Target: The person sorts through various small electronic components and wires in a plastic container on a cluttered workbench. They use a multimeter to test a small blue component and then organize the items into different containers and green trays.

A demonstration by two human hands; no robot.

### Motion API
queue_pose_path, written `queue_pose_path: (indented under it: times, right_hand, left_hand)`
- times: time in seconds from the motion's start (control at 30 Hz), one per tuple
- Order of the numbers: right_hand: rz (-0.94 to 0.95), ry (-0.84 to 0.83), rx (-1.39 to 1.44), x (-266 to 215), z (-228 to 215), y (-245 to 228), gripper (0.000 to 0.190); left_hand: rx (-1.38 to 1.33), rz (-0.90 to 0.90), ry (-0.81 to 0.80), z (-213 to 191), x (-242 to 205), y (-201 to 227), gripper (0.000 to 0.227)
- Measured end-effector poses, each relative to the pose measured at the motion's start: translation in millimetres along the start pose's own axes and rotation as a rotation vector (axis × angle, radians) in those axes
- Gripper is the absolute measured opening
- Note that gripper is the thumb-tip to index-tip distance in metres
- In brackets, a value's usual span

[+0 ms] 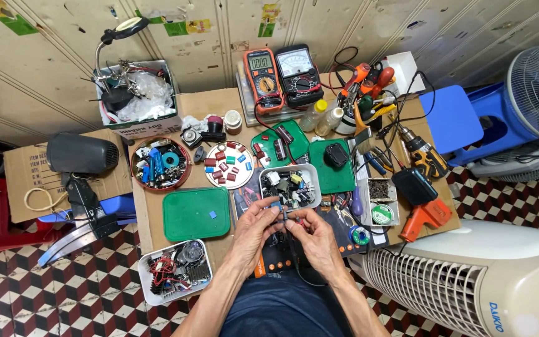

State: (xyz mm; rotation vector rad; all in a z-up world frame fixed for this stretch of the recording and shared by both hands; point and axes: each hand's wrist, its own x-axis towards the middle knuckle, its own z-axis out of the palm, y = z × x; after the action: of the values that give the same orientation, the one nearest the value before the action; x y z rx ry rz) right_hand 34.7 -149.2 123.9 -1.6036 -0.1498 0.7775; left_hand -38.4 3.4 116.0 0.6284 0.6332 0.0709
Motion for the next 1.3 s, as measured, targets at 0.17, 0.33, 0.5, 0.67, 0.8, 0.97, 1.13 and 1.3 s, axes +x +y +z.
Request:
queue_pose_path:
  times: [0.17, 0.33, 0.5, 0.67, 0.8, 0.97, 1.13, 1.3]
  right_hand:
    - [0.015, -0.018, -0.024, 0, -1, 4, 0.015]
    - [-0.017, -0.036, -0.040, -4, -2, 1, 0.014]
    - [0.000, -0.043, -0.005, -6, -5, 0, 0.014]
    - [-0.022, -0.042, -0.049, -9, -8, 7, 0.016]
    - [-0.057, 0.075, -0.147, -14, -3, -19, 0.027]
    - [0.085, 0.220, -0.132, -3, -12, -35, 0.044]
    - [-0.265, 0.038, -0.402, 3, -20, -38, 0.040]
    - [0.122, -0.065, -0.114, 2, -10, -34, 0.038]
  left_hand:
    - [-0.030, 0.004, 0.012, -4, 2, -9, 0.039]
    - [-0.038, 0.009, 0.034, -4, 2, -12, 0.040]
    - [-0.045, 0.002, -0.020, -4, 2, -14, 0.041]
    - [0.007, 0.048, -0.054, -7, 5, -21, 0.038]
    - [0.021, 0.076, -0.074, -6, 6, -20, 0.036]
    - [0.124, 0.019, -0.049, 8, -6, -6, 0.036]
    - [0.229, 0.059, -0.049, 4, -4, -6, 0.035]
    - [0.247, 0.104, -0.067, -8, 4, -16, 0.034]
